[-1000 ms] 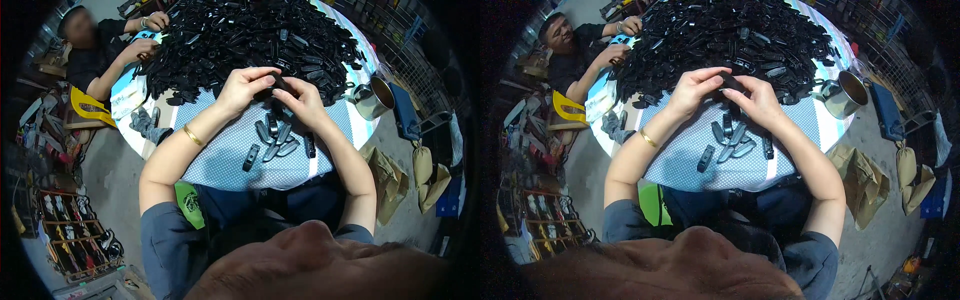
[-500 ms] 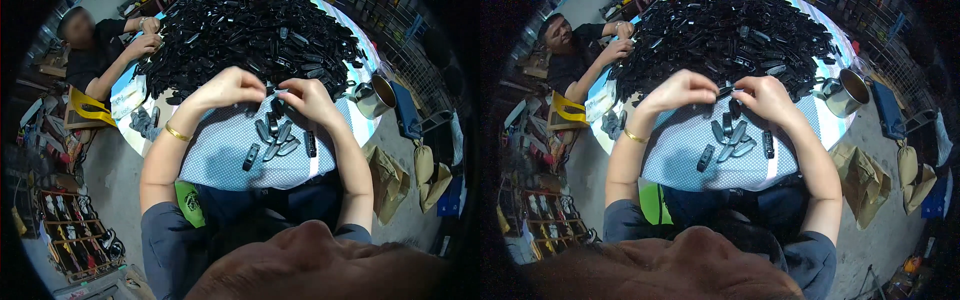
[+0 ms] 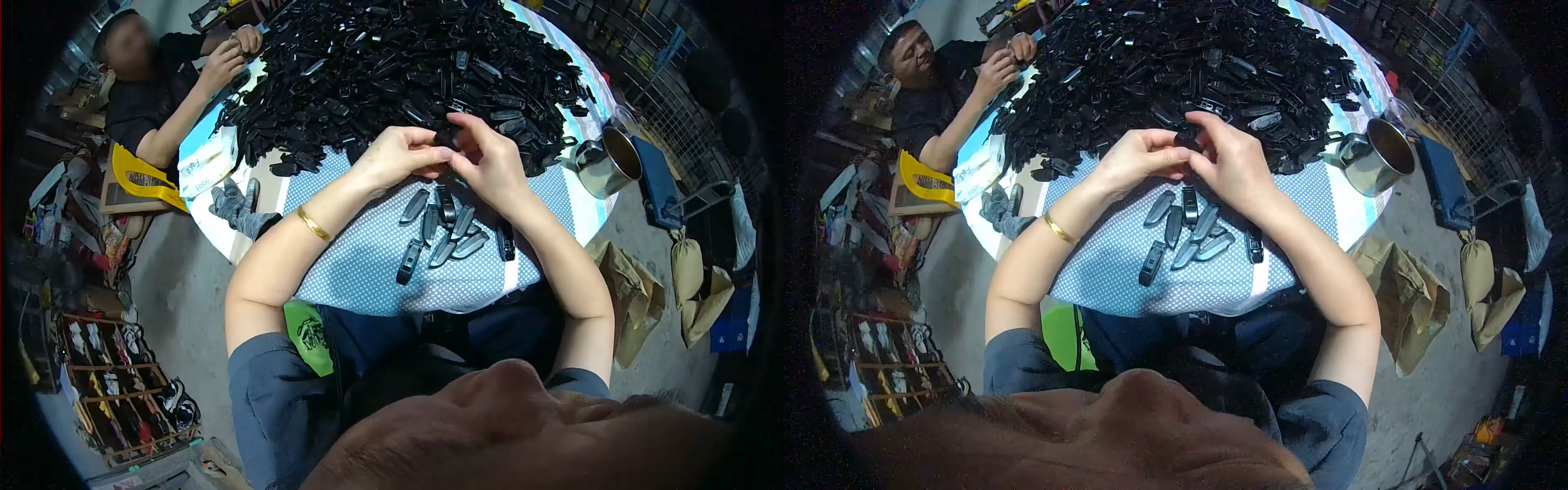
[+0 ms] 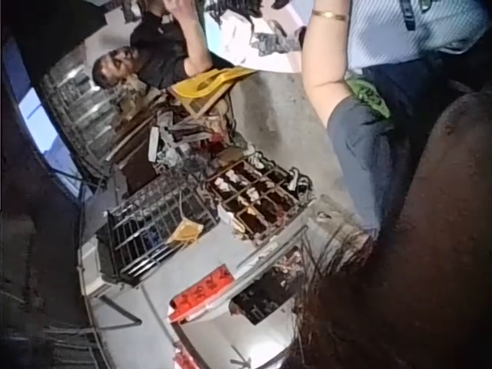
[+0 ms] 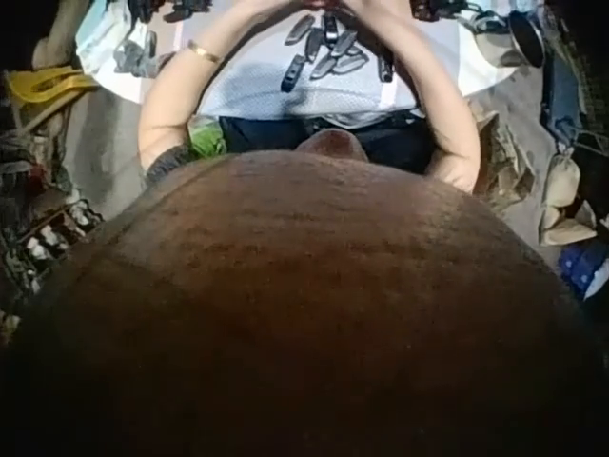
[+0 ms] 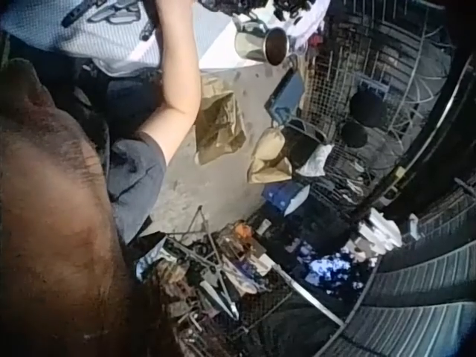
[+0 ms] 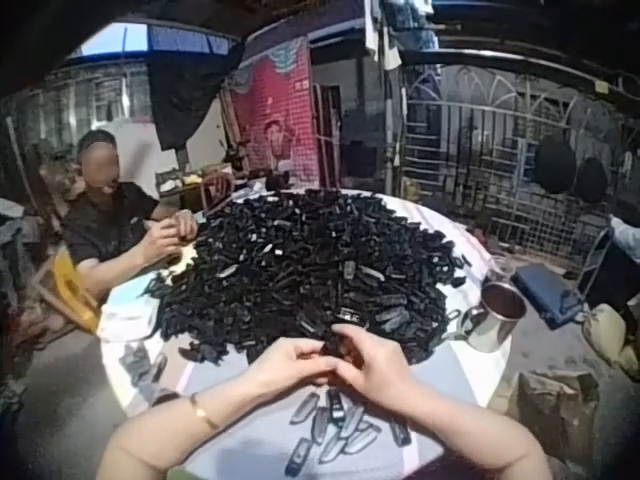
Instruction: Assembling small black plastic components on a table.
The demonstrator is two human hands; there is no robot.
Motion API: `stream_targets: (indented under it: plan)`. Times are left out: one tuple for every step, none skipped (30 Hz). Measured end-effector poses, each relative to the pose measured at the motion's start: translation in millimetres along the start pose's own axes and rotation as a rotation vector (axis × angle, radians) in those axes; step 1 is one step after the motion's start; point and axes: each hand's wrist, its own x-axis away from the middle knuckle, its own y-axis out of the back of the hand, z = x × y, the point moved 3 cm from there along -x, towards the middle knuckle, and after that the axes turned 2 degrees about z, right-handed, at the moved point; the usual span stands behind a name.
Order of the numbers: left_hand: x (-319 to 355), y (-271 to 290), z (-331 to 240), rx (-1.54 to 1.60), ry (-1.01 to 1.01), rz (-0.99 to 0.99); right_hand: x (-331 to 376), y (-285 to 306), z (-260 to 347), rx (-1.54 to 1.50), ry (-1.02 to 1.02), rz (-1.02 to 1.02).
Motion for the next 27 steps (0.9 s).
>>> stream_targets:
  plan:
    - [-0.1, 0.4, 2.9, 0.106, 0.02, -0.072, -1.3, -0.4, -1.5, 0.002, 0.013, 0.038]
    - [-0.3, 0.8, 2.4, 0.106, 0.018, -0.072, -3.4, 1.1, -2.3, 0.004, 0.015, 0.038]
    - [-0.3, 1.4, 3.1, 0.186, 0.049, -0.075, -5.8, 1.5, -3.5, -0.092, -0.03, 0.115]
    - [-0.4, 1.7, 4.0, 0.267, 0.081, -0.078, -8.1, 2.4, -4.1, -0.187, -0.076, 0.192]
    - [-3.2, 1.8, 6.2, 0.209, 0.058, -0.125, -11.5, 6.4, -2.0, -0.228, -0.073, 0.239]
    - [-3.7, 2.1, 7.6, 0.21, 0.056, -0.128, -15.1, 10.0, -3.2, -0.235, -0.086, 0.285]
    - [-3.1, 2.5, 8.0, 0.202, 0.05, -0.136, -21.0, 15.7, -8.0, -0.204, -0.058, 0.239]
    - [-4.1, 1.0, 6.9, 0.192, 0.045, -0.138, -27.4, 23.9, -14.0, -0.17, -0.033, 0.189]
    - [-5.6, 0.9, 7.8, 0.031, 0.053, -0.125, -36.1, 33.1, -10.5, -0.008, 0.063, 0.153]
    - [-4.3, 1.4, 8.2, 0.032, 0.053, -0.129, -43.4, 36.1, -3.6, 0.177, 0.069, 0.195]
    - [-4.6, 0.7, 6.9, -0.178, 0.027, -0.106, -45.7, 32.1, -3.3, 0.349, 0.187, 0.154]
    - [-4.8, -0.6, 5.4, -0.388, -0.001, -0.081, -46.0, 25.4, -4.1, 0.521, 0.305, 0.111]
    - [-3.7, -2.5, 4.0, -0.389, -0.002, -0.078, -46.7, 16.5, -5.2, 0.608, 0.291, 0.165]
    - [-1.3, -4.2, 1.7, -0.434, -0.022, -0.097, -47.3, 7.3, -7.8, 0.695, 0.279, 0.219]
    - [-0.6, -5.2, -0.1, -0.48, -0.043, -0.115, -48.4, 0.9, -14.3, 0.728, 0.261, 0.237]
    - [-3.5, -5.1, 2.5, -0.481, -0.045, -0.113, -48.0, 1.9, -16.7, 0.73, 0.26, 0.236]
    - [-4.3, -2.6, 4.7, -0.402, -0.079, -0.149, -48.6, 2.8, -15.5, 0.743, 0.264, 0.217]
    - [-4.8, -0.1, 5.7, -0.323, -0.114, -0.185, -48.8, 4.6, -14.6, 0.756, 0.267, 0.199]
    - [-5.6, 0.6, 9.0, 0.011, -0.076, -0.118, -47.9, 10.0, -14.0, 0.727, 0.225, 0.149]
    - [-5.2, 0.8, 7.1, 0.114, -0.041, -0.115, -45.3, 19.7, -11.7, 0.623, 0.246, 0.054]
    - [-5.9, 1.9, 7.2, 0.16, -0.047, -0.112, -44.3, 25.4, -13.9, 0.486, 0.16, 0.014]
    - [-6.2, 2.9, 7.4, 0.206, -0.054, -0.109, -43.5, 29.9, -15.7, 0.348, 0.074, -0.025]
    - [-6.7, 1.6, 7.4, 0.208, -0.054, -0.107, -41.5, 32.6, -20.4, 0.067, -0.161, 0.065]
    - [-6.4, -0.2, 6.3, 0.233, -0.081, -0.094, -38.4, 30.9, -22.1, 0.067, -0.162, 0.066]
    - [-6.0, -2.1, 5.2, 0.258, -0.109, -0.081, -34.3, 26.5, -27.5, -0.296, -0.248, 0.032]
    - [-6.0, -3.6, 5.2, 0.259, -0.108, -0.081, -31.3, 22.4, -27.7, -0.66, -0.331, -0.003]
    - [-6.1, -5.4, 4.6, 0.24, -0.132, -0.084, -27.2, 21.1, -20.3, -0.76, -0.376, -0.014]
